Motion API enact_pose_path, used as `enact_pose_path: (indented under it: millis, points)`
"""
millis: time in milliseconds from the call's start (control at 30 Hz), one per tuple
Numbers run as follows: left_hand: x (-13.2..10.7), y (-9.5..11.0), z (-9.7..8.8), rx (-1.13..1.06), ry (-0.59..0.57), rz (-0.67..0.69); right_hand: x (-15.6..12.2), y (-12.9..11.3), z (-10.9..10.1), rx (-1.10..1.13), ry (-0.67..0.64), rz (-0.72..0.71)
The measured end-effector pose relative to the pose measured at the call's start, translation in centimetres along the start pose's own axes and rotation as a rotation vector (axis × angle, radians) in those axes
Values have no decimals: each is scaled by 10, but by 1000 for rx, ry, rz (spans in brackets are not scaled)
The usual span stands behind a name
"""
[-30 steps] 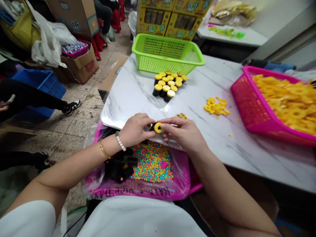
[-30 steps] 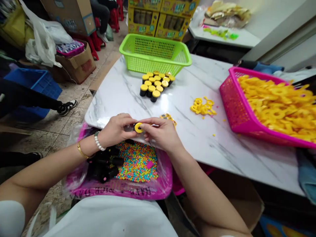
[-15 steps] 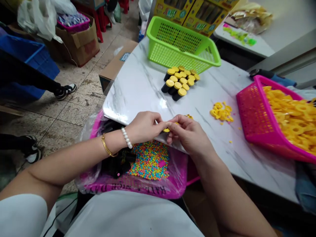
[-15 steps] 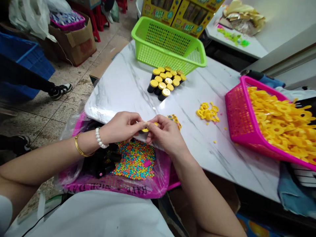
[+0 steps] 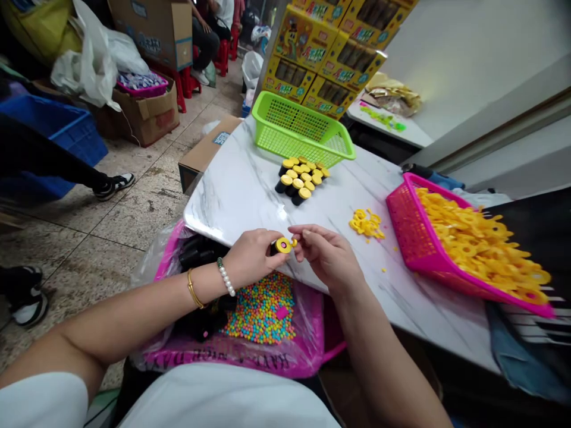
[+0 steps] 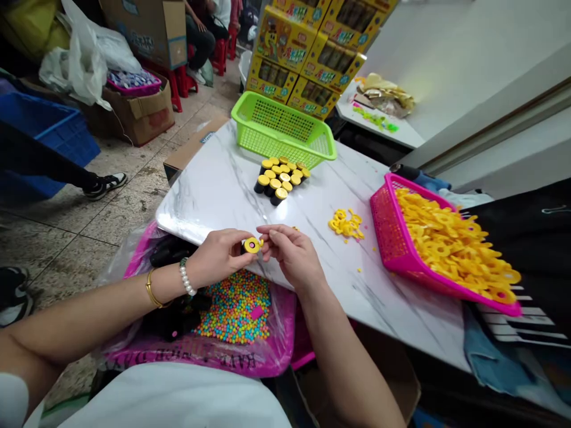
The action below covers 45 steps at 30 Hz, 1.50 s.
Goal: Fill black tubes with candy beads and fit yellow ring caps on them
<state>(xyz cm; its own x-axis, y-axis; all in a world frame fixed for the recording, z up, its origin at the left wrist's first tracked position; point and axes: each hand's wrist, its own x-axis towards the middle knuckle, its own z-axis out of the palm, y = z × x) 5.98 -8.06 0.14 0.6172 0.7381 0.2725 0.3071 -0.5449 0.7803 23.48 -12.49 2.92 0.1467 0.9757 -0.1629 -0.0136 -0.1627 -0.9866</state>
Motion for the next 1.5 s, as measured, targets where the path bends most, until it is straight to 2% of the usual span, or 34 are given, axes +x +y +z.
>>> enact_pose_path:
  millis: [100, 167, 233, 333, 400, 533, 667, 800, 867, 933, 1000, 1067, 1133, 1233, 1300, 1367, 1433, 1500]
  points:
    - [3, 2, -4, -39, -50, -36, 12, -3, -5, -44, -206, 177]
    - [3, 2, -5, -34, -66, -41, 16, -5, -3, -199, -288, 196]
    - [3, 1, -4, -12, -52, -33, 15, -6, 3, -401, -250, 96]
    - [3, 0, 0, 22, -10, -19, 7, -8, 12, -619, -80, -97]
    - [2, 0, 1, 33, -1, -12, 1, -6, 15, -593, -90, -67]
    - [1, 1, -1, 20, -34, -24, -2, -1, 8, -267, -236, 140]
    - [0, 1, -2, 35, -64, -23, 8, -1, 7, -131, -283, 211]
    - [-1, 1, 0, 138, -57, -43, 16, -7, 11, -202, -262, 190]
    - [-1, 1, 1, 187, -68, -36, 10, -13, 13, -319, -293, 168]
    - [-1, 0, 2, 229, -92, -31, -3, -18, 14, -506, -282, 72]
    - [0, -4, 3, 256, -133, -29, -13, -20, 14, -700, -230, -53]
    - [0, -6, 4, 277, -161, -14, -11, -22, 7, -852, -135, -129]
    - [-4, -8, 5, 283, -134, 26, 6, -26, -7, -945, 41, -129]
    - [-17, -8, 4, 224, -79, 133, 50, -31, -40, -1027, 385, -71]
    - [-30, -9, 1, 218, -163, 209, 79, -31, -59, -1049, 508, -19]
    - [-44, -13, -4, 321, -324, 247, 96, -29, -70, -1056, 548, 12]
    - [-56, -19, -13, 500, -454, 213, 97, -26, -74, -1052, 551, 37]
    - [-65, -26, -23, 659, -532, 139, 85, -27, -80, -1049, 571, 78]
